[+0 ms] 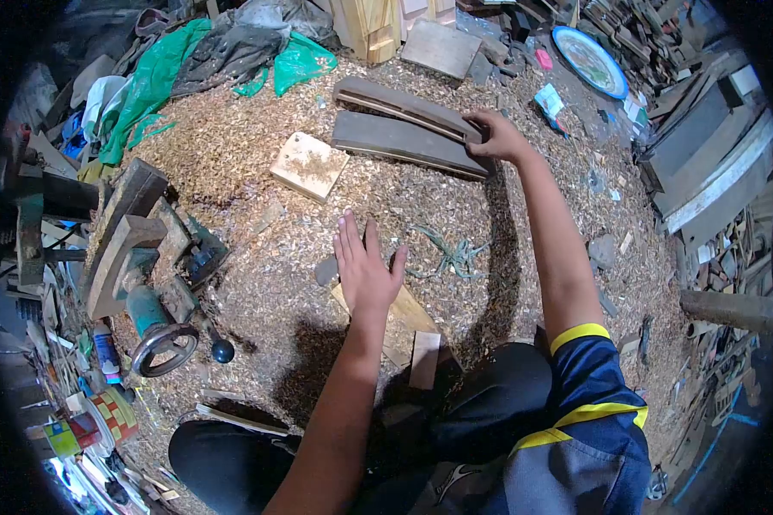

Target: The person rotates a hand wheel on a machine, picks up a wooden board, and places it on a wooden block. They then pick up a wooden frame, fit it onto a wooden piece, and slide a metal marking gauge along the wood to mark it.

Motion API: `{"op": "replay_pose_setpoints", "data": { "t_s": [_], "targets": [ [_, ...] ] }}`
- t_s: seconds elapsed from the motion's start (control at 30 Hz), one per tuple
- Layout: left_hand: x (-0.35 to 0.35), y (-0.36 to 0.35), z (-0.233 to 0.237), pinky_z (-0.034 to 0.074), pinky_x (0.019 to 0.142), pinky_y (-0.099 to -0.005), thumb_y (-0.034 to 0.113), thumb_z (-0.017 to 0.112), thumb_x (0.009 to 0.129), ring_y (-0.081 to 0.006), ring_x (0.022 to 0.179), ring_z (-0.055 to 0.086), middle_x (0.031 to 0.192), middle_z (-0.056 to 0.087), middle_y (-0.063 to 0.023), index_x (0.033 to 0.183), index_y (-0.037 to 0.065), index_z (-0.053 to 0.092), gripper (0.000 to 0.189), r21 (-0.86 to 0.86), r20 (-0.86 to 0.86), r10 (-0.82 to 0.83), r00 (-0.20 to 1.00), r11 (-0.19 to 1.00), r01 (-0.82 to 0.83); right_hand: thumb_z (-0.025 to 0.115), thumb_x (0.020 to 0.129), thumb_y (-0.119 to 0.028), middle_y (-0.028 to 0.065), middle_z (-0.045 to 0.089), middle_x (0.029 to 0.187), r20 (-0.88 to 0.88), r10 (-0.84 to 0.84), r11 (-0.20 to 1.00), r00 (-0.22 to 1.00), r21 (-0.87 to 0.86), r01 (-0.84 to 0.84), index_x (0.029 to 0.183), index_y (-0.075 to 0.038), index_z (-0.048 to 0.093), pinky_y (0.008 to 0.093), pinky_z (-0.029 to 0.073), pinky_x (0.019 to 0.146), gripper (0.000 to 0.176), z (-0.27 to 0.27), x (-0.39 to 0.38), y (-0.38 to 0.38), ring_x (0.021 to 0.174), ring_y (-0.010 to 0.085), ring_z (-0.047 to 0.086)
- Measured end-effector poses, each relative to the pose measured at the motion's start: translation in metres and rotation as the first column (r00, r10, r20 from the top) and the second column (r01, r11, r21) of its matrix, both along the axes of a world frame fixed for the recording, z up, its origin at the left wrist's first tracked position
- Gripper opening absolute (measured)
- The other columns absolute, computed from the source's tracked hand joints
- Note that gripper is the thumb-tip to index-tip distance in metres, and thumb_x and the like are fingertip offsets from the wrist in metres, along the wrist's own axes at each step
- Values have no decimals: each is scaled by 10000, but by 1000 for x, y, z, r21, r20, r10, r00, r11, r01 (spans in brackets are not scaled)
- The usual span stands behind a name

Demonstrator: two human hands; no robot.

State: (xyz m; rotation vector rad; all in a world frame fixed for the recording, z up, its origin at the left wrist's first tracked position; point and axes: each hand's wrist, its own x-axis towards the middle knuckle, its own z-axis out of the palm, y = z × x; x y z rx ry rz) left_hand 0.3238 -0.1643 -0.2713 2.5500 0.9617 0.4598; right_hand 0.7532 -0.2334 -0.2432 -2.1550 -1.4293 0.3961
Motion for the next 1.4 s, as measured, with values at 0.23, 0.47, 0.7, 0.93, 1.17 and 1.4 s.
{"op": "replay_pose_setpoints", "data": {
  "t_s": [0.23,0.47,0.7,0.93,1.17,1.4],
  "targets": [
    [0,0,1,176,1373,-596,549,607,1091,-476,1681,231,1797,244,-317,1605,-6,510,763,-1,14,-2,1000,1000,2,860,733,-228,198,770,1202,-128,-97,995,987,17,100,1305,-36,727,460,597,992,618,1,4,-2,1103,365,753],
    [0,0,1,170,1375,-596,561,590,1098,-473,1683,228,1797,243,-317,1620,2,494,771,4,-6,-3,1000,1000,3,806,757,-52,122,760,1271,26,-100,994,995,45,98,1438,-83,676,405,577,1057,695,-3,-4,-7,1172,273,737],
    [1,1,2,161,1379,-585,593,545,1112,-467,1686,225,1801,237,-313,1620,6,496,778,9,-43,3,999,1000,-2,867,854,-134,140,770,1222,-282,-113,942,953,273,192,1428,-47,672,396,586,1011,612,-51,28,-6,1134,261,742],
    [0,1,1,158,1379,-589,584,558,1109,-467,1688,217,1800,235,-317,1618,1,498,776,17,-34,-9,999,1000,9,829,1021,-308,96,740,1223,-354,-367,861,861,222,458,1395,-60,716,372,581,895,463,-27,14,7,1037,194,697],
    [0,0,1,151,1380,-587,569,585,1103,-467,1694,203,1804,217,-323,1618,-13,497,782,3,-33,-7,999,1000,8,731,1085,-341,82,755,1072,-641,-513,740,571,6,672,1287,-46,776,378,544,698,360,-45,29,20,856,191,662],
    [1,1,3,150,1382,-587,578,577,1105,-467,1692,204,1806,217,-317,1619,-19,499,791,-3,-25,-2,1000,1000,2,634,1118,-238,44,700,855,-805,-488,724,337,-157,672,1203,-45,756,351,565,569,243,-47,37,28,667,177,643]
  ]
}}
